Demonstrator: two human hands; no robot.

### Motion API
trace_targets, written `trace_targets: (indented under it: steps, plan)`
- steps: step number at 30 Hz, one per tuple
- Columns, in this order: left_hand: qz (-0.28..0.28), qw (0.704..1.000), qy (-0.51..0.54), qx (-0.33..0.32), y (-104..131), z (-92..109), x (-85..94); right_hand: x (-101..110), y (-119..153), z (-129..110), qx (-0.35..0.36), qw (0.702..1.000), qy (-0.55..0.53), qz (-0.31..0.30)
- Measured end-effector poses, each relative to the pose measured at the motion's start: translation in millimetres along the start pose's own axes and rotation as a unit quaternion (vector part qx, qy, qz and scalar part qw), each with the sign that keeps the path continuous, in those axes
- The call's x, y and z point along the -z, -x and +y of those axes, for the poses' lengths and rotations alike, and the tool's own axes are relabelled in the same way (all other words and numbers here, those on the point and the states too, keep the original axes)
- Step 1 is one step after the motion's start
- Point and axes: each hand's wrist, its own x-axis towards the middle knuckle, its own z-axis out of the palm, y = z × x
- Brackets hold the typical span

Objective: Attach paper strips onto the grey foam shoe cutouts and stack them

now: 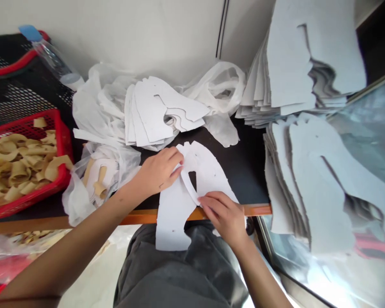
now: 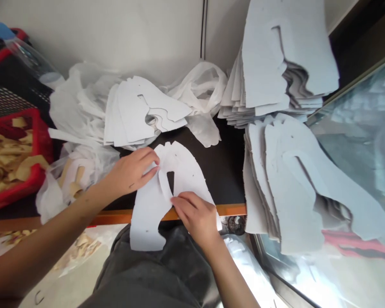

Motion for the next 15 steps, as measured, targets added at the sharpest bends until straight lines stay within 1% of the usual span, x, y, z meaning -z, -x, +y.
trace_targets:
  steps: [1,2,3,6,8,11,15]
  plan:
    - [0.006,0.998,0.038,-0.049,7.5,-2.2,-0.2,1.0,0.2,0.5,0.005,1.0,-0.001,-0.011]
    - [-0.001,0.994,0.069,-0.088,15.6,-3.9,-1.7,2.0,0.3,1.0,0.011,1.0,-0.001,-0.02]
    - [-0.019,0.99,0.087,-0.113,23.7,-5.2,-4.2,2.8,0.4,1.4,0.017,1.0,-0.001,-0.027]
    - [-0.084,0.986,0.076,-0.125,43.9,-8.4,-15.5,4.0,0.4,2.1,0.039,0.999,0.002,-0.032]
    - [-0.103,0.983,0.052,-0.142,51.4,-10.6,-23.3,3.7,0.8,2.4,0.055,0.998,0.006,-0.028]
    - [-0.099,0.98,0.023,-0.169,54.5,-13.3,-31.6,2.6,3.2,3.3,0.08,0.996,0.019,-0.032]
    - [-0.085,0.981,0.011,-0.172,53.6,-13.5,-35.4,2.2,8.1,4.8,0.098,0.993,0.039,-0.048]
